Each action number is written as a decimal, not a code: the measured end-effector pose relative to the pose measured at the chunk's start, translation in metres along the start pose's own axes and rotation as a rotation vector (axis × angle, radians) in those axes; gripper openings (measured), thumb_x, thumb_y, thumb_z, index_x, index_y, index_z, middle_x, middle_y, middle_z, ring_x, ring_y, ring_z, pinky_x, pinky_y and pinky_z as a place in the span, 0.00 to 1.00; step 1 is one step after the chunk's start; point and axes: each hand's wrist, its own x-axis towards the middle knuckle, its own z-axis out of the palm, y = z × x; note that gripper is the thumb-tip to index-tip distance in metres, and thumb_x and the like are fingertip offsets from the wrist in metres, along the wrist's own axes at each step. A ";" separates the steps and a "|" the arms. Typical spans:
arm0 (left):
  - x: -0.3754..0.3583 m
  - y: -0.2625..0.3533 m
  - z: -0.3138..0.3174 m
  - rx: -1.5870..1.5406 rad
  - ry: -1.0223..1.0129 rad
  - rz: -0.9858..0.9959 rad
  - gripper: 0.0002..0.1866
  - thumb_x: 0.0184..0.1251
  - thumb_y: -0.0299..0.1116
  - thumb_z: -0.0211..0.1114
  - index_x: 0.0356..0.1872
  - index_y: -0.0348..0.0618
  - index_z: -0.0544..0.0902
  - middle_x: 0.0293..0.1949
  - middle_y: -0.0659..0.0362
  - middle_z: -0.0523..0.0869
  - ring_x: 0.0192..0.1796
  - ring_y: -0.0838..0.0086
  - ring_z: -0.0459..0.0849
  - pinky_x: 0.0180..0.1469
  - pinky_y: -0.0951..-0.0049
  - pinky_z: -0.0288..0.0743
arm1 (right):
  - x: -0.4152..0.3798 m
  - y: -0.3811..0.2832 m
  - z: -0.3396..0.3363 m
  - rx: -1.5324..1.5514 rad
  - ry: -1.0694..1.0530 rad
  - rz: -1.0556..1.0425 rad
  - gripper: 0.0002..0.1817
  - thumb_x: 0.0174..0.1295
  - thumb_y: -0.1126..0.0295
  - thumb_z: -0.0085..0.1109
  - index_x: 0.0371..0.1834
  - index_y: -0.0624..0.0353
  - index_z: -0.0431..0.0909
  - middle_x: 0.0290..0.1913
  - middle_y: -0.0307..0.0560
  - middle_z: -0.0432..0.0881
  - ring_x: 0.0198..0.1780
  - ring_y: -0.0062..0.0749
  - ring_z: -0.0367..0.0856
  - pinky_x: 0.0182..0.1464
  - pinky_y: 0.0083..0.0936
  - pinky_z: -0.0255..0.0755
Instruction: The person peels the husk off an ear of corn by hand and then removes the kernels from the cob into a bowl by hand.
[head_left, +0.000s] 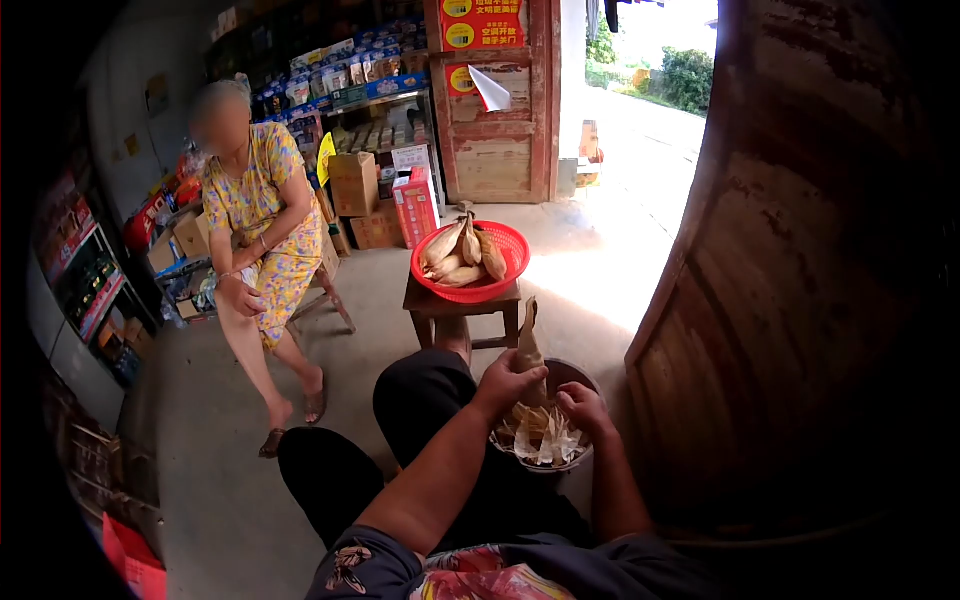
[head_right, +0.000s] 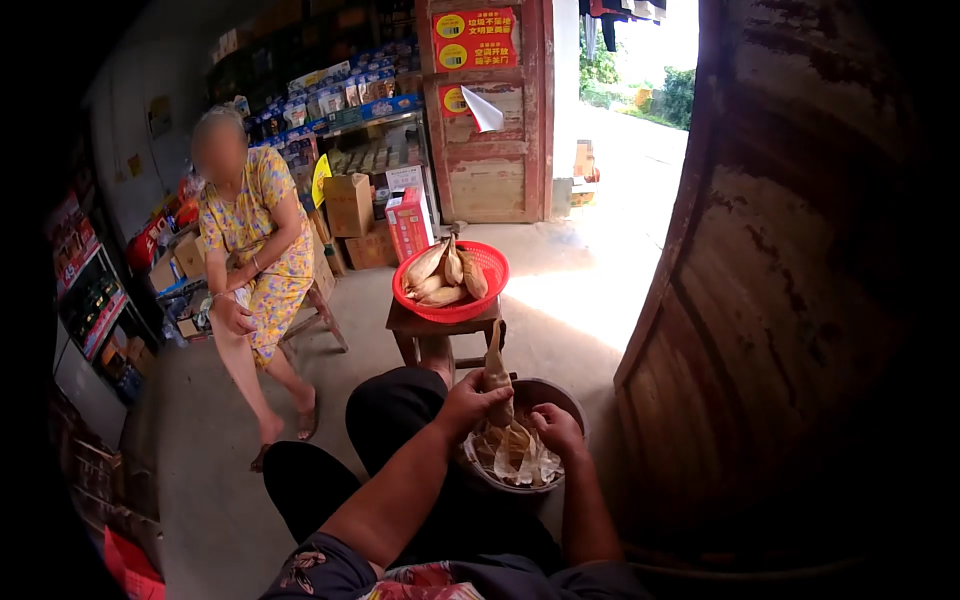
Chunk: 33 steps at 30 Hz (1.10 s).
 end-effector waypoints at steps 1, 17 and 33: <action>-0.001 -0.004 0.000 -0.004 0.001 -0.012 0.22 0.62 0.32 0.72 0.55 0.37 0.76 0.45 0.59 0.84 0.45 0.74 0.83 0.48 0.73 0.78 | 0.010 -0.006 0.003 0.346 -0.039 -0.100 0.15 0.69 0.64 0.57 0.49 0.64 0.79 0.39 0.43 0.85 0.42 0.27 0.82 0.48 0.25 0.76; -0.014 0.018 0.007 -0.131 -0.437 -0.106 0.33 0.70 0.34 0.62 0.73 0.45 0.60 0.53 0.60 0.79 0.51 0.77 0.80 0.53 0.78 0.74 | -0.030 -0.113 -0.019 0.813 -0.175 -0.172 0.17 0.70 0.69 0.56 0.57 0.67 0.74 0.47 0.42 0.81 0.44 0.22 0.79 0.47 0.19 0.74; -0.005 -0.003 0.010 0.045 -0.303 0.040 0.32 0.60 0.27 0.72 0.64 0.42 0.66 0.53 0.58 0.79 0.53 0.76 0.79 0.52 0.77 0.76 | -0.034 -0.123 -0.034 0.657 0.041 -0.117 0.07 0.67 0.72 0.57 0.40 0.67 0.79 0.29 0.41 0.82 0.27 0.21 0.78 0.30 0.17 0.72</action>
